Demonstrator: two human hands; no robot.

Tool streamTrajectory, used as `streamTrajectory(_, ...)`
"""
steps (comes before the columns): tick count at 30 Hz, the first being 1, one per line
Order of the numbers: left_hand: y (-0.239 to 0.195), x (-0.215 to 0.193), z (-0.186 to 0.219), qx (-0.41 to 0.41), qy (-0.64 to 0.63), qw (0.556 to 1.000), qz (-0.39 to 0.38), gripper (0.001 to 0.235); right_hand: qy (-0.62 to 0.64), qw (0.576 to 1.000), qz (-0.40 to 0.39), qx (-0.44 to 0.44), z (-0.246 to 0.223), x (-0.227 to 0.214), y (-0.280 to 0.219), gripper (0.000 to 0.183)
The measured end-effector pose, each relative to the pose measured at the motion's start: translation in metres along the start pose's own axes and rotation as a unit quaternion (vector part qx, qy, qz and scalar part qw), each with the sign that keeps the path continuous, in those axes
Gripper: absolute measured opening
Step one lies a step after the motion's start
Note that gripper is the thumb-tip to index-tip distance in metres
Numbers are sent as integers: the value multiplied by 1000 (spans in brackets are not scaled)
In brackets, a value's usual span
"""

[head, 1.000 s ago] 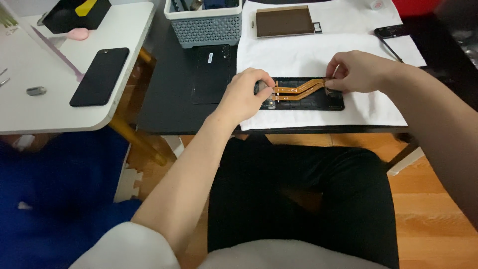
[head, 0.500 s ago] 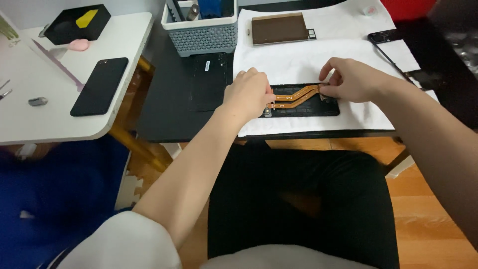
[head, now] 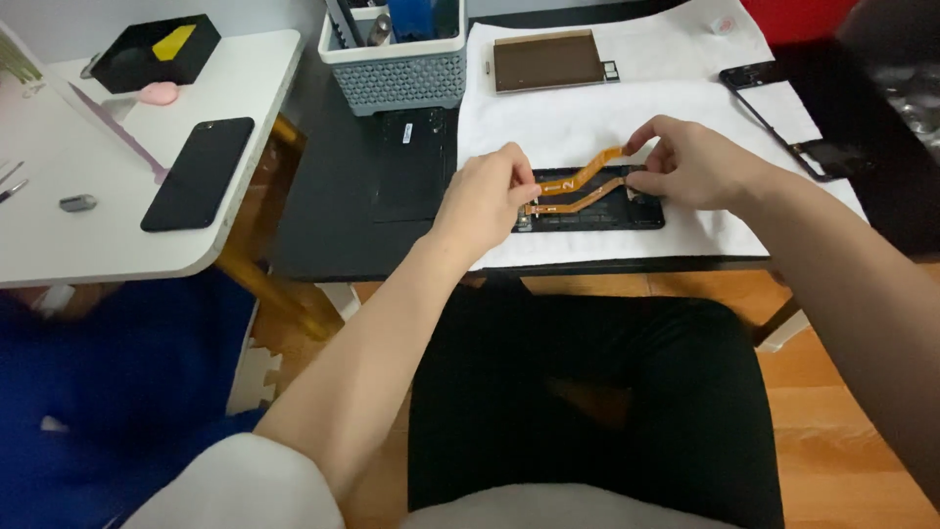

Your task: Disassembling a smartphone by removing the internal frame, battery, and motherboard using hands and small tools.

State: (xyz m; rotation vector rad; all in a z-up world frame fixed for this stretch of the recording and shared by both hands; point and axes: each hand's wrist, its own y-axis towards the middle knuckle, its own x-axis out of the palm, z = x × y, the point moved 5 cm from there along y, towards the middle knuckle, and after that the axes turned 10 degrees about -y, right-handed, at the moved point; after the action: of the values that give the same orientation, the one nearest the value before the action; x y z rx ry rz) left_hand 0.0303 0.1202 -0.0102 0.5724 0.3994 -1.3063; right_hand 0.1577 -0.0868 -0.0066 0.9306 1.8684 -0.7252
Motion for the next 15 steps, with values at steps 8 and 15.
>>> streamTrajectory(8,46,-26,-20,-4,-117,991,61,10,15,1000,5,20,-1,-4,-8,38)
streamTrajectory(15,97,-16,-26,-51,-161,983,70,20,78,997,2,24,2,-7,-18,31)
